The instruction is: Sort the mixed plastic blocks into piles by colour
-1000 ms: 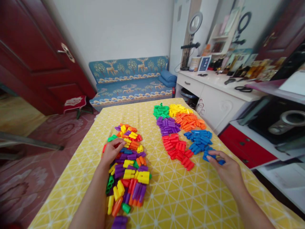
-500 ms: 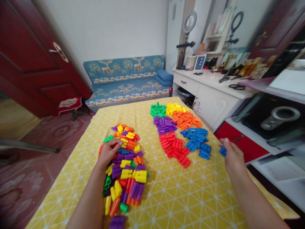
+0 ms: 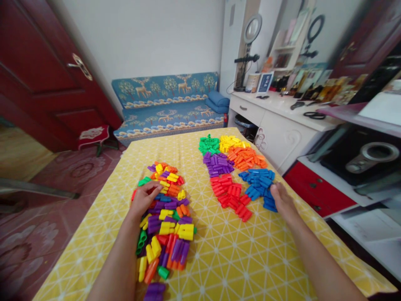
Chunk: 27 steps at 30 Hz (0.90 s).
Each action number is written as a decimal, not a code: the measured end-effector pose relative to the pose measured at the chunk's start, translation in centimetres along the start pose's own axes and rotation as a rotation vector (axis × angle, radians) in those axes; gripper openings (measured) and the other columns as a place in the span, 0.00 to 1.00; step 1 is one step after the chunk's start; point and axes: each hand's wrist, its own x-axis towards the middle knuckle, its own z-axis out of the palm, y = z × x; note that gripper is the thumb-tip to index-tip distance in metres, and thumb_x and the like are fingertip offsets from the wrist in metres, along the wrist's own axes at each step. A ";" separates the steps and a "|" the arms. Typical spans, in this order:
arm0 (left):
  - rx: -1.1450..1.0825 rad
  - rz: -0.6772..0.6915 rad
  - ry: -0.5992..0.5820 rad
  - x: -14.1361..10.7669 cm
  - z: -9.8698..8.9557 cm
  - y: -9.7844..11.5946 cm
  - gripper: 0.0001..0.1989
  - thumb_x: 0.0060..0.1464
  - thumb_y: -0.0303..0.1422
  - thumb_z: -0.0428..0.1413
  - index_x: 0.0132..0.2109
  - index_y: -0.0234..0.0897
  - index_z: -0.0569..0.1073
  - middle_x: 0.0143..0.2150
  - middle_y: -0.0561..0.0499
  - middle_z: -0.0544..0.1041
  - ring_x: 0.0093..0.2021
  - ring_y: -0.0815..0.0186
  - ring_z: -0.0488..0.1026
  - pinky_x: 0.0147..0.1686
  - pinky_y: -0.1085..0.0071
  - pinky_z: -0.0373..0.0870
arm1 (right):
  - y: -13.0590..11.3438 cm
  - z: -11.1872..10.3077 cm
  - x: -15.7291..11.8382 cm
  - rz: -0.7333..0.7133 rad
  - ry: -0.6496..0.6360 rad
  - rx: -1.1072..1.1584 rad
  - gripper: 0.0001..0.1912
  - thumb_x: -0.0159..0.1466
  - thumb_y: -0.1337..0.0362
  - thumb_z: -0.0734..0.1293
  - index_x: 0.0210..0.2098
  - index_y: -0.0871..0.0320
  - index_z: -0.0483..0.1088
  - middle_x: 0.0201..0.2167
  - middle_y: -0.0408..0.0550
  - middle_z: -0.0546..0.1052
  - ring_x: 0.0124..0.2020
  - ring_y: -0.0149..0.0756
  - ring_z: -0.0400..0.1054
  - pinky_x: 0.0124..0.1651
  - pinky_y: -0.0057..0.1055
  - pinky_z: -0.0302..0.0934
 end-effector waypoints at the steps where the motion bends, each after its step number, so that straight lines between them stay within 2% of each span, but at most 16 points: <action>1: -0.001 0.000 0.001 0.0 0.0 0.0 0.12 0.54 0.41 0.57 0.34 0.35 0.77 0.38 0.46 0.78 0.40 0.61 0.74 0.45 0.65 0.69 | -0.2 -0.1 -0.1 0.019 -0.047 -0.049 0.40 0.63 0.39 0.52 0.62 0.62 0.61 0.63 0.62 0.62 0.65 0.54 0.54 0.63 0.53 0.49; 3: -0.001 0.003 0.003 0.0 0.0 0.0 0.12 0.54 0.41 0.57 0.33 0.35 0.77 0.38 0.46 0.78 0.40 0.61 0.74 0.45 0.65 0.69 | -1.2 -0.3 -0.5 0.060 -0.097 -0.142 0.43 0.62 0.38 0.51 0.66 0.62 0.54 0.68 0.61 0.51 0.69 0.56 0.42 0.65 0.60 0.38; 5: 0.001 0.007 0.004 -0.1 0.0 0.1 0.12 0.54 0.41 0.57 0.33 0.36 0.77 0.37 0.47 0.78 0.39 0.61 0.75 0.45 0.65 0.69 | -3.2 -0.4 -1.4 0.025 -0.038 -0.156 0.44 0.62 0.38 0.51 0.67 0.63 0.51 0.69 0.62 0.46 0.70 0.57 0.37 0.65 0.63 0.36; 7: 0.003 0.005 0.003 -0.1 0.0 0.2 0.12 0.54 0.40 0.56 0.33 0.36 0.77 0.38 0.46 0.79 0.39 0.61 0.75 0.45 0.65 0.70 | -6.1 -0.2 -2.9 -0.103 0.076 -0.072 0.41 0.64 0.41 0.50 0.66 0.63 0.51 0.69 0.62 0.46 0.70 0.56 0.37 0.66 0.60 0.38; 9: 0.000 0.001 0.008 -0.2 0.0 0.2 0.11 0.54 0.39 0.57 0.33 0.36 0.77 0.38 0.46 0.79 0.40 0.61 0.75 0.45 0.65 0.70 | -9.7 0.4 -4.9 -0.299 0.140 0.084 0.34 0.66 0.46 0.52 0.65 0.59 0.55 0.68 0.58 0.52 0.69 0.50 0.44 0.67 0.54 0.41; 11: -0.004 0.000 0.011 -0.2 0.1 0.2 0.10 0.53 0.38 0.57 0.33 0.36 0.77 0.38 0.46 0.79 0.40 0.61 0.75 0.46 0.64 0.70 | -13.3 1.7 -7.3 -0.458 0.021 0.257 0.26 0.66 0.52 0.56 0.61 0.54 0.61 0.64 0.54 0.60 0.65 0.46 0.53 0.65 0.50 0.48; 13: -0.007 0.002 0.008 -0.2 0.1 0.1 0.09 0.53 0.38 0.58 0.33 0.37 0.77 0.38 0.46 0.79 0.40 0.61 0.75 0.46 0.64 0.70 | -16.5 3.6 -9.5 -0.557 -0.230 0.372 0.21 0.64 0.56 0.61 0.56 0.51 0.65 0.60 0.52 0.66 0.61 0.45 0.60 0.60 0.46 0.58; 15: -0.019 0.006 0.007 -0.2 0.2 0.0 0.09 0.52 0.39 0.58 0.33 0.37 0.77 0.38 0.46 0.78 0.40 0.61 0.75 0.46 0.64 0.70 | -18.8 5.7 -11.0 -0.599 -0.461 0.421 0.18 0.62 0.61 0.63 0.52 0.49 0.70 0.57 0.50 0.69 0.58 0.44 0.63 0.55 0.43 0.63; 17: -0.040 0.011 0.012 -0.2 0.2 0.0 0.09 0.52 0.38 0.58 0.33 0.37 0.77 0.37 0.47 0.78 0.40 0.61 0.75 0.45 0.65 0.70 | -20.5 7.9 -11.6 -0.601 -0.579 0.417 0.17 0.59 0.66 0.65 0.48 0.50 0.72 0.53 0.50 0.72 0.55 0.43 0.65 0.53 0.42 0.64; 19: -0.054 0.018 0.009 -0.2 0.2 0.0 0.09 0.52 0.38 0.58 0.34 0.36 0.77 0.37 0.47 0.78 0.39 0.61 0.75 0.45 0.65 0.70 | -21.7 9.9 -11.4 -0.563 -0.606 0.395 0.20 0.56 0.67 0.66 0.48 0.52 0.72 0.49 0.50 0.73 0.51 0.41 0.67 0.53 0.41 0.63; 22: -0.058 0.025 -0.001 -0.2 0.2 0.2 0.09 0.53 0.37 0.58 0.35 0.36 0.77 0.37 0.47 0.78 0.40 0.61 0.75 0.45 0.65 0.70 | -23.1 12.1 -10.7 -0.516 -0.623 0.363 0.26 0.55 0.64 0.68 0.54 0.54 0.69 0.49 0.52 0.73 0.48 0.41 0.68 0.51 0.40 0.63; 24: -0.055 0.025 -0.001 -0.2 0.2 0.2 0.08 0.53 0.36 0.57 0.35 0.36 0.77 0.37 0.46 0.78 0.40 0.62 0.75 0.45 0.65 0.70 | -23.8 13.1 -10.6 -0.539 -0.637 0.348 0.25 0.55 0.64 0.68 0.53 0.54 0.69 0.50 0.52 0.73 0.48 0.42 0.68 0.52 0.40 0.62; 27: -0.043 0.016 -0.002 -0.1 0.2 0.3 0.09 0.53 0.37 0.58 0.35 0.36 0.77 0.38 0.47 0.78 0.40 0.62 0.75 0.45 0.65 0.70 | -24.3 14.0 -10.8 -0.540 -0.615 0.370 0.22 0.53 0.67 0.69 0.48 0.51 0.73 0.47 0.49 0.75 0.47 0.42 0.69 0.52 0.39 0.62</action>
